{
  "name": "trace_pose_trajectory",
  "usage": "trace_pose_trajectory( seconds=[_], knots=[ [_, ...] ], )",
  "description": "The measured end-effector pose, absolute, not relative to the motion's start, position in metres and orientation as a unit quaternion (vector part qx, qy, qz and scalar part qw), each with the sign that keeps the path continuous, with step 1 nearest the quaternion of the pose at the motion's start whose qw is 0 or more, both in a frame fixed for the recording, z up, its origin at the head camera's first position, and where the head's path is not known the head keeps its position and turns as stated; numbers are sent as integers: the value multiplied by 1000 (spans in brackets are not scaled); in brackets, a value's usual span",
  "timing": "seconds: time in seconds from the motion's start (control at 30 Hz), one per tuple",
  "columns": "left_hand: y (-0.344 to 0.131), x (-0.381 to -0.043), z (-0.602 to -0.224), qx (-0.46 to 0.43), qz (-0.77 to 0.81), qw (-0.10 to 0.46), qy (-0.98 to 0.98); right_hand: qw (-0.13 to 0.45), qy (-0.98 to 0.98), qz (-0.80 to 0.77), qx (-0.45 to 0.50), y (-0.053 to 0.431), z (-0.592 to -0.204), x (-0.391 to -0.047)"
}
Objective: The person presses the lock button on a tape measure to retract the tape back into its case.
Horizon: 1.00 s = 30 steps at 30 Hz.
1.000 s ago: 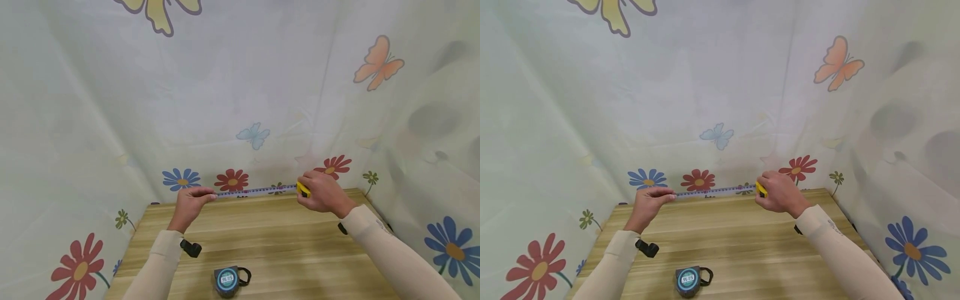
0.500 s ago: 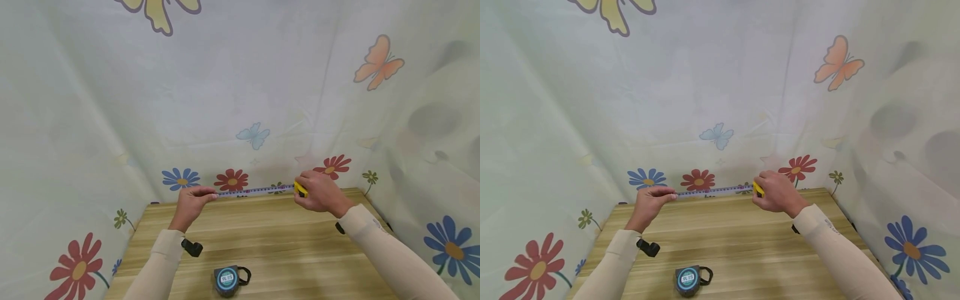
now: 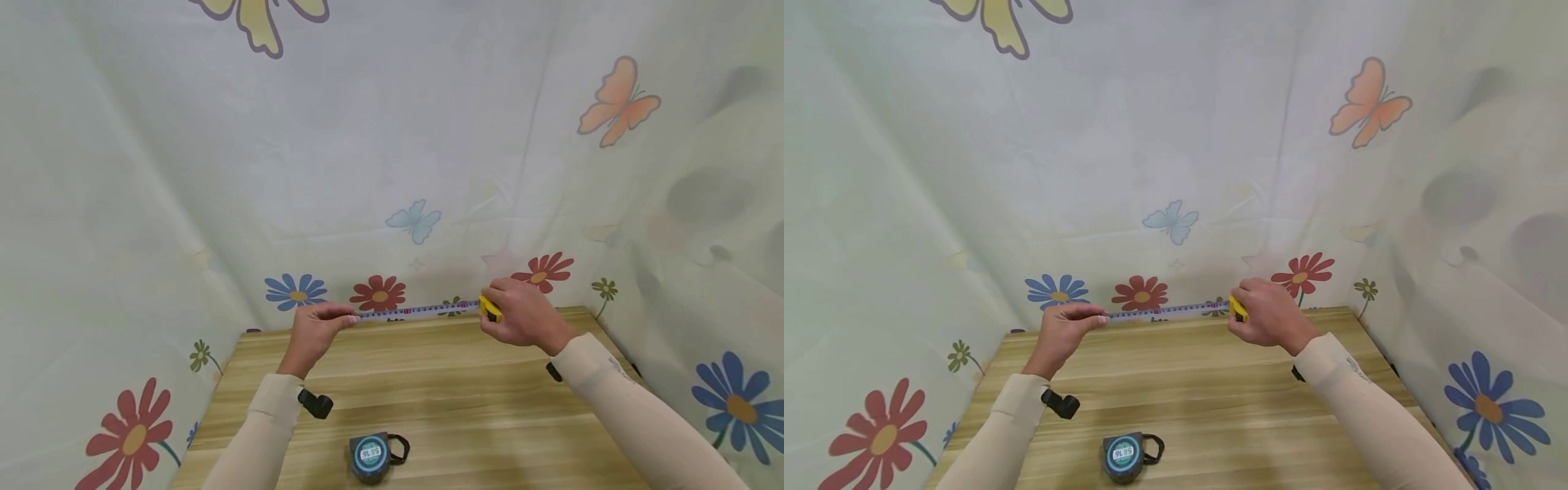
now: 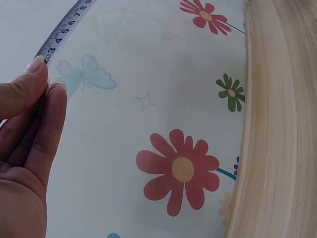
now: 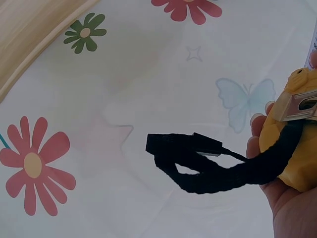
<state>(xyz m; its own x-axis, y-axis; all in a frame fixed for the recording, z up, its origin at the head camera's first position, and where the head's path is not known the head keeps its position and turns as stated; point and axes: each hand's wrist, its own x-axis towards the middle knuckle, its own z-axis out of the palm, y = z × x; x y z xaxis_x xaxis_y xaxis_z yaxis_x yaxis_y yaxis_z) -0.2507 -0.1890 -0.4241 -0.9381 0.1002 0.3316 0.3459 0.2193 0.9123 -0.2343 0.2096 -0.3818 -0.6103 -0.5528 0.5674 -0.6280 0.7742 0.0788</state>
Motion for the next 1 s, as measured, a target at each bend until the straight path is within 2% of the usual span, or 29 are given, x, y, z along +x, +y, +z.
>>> trace_pose_trajectory(
  seconds=[1.0],
  knots=[
    [-180,-243,-417,-155,-607,106,-772,290,-893,76,337,197,-374,-231]
  ],
)
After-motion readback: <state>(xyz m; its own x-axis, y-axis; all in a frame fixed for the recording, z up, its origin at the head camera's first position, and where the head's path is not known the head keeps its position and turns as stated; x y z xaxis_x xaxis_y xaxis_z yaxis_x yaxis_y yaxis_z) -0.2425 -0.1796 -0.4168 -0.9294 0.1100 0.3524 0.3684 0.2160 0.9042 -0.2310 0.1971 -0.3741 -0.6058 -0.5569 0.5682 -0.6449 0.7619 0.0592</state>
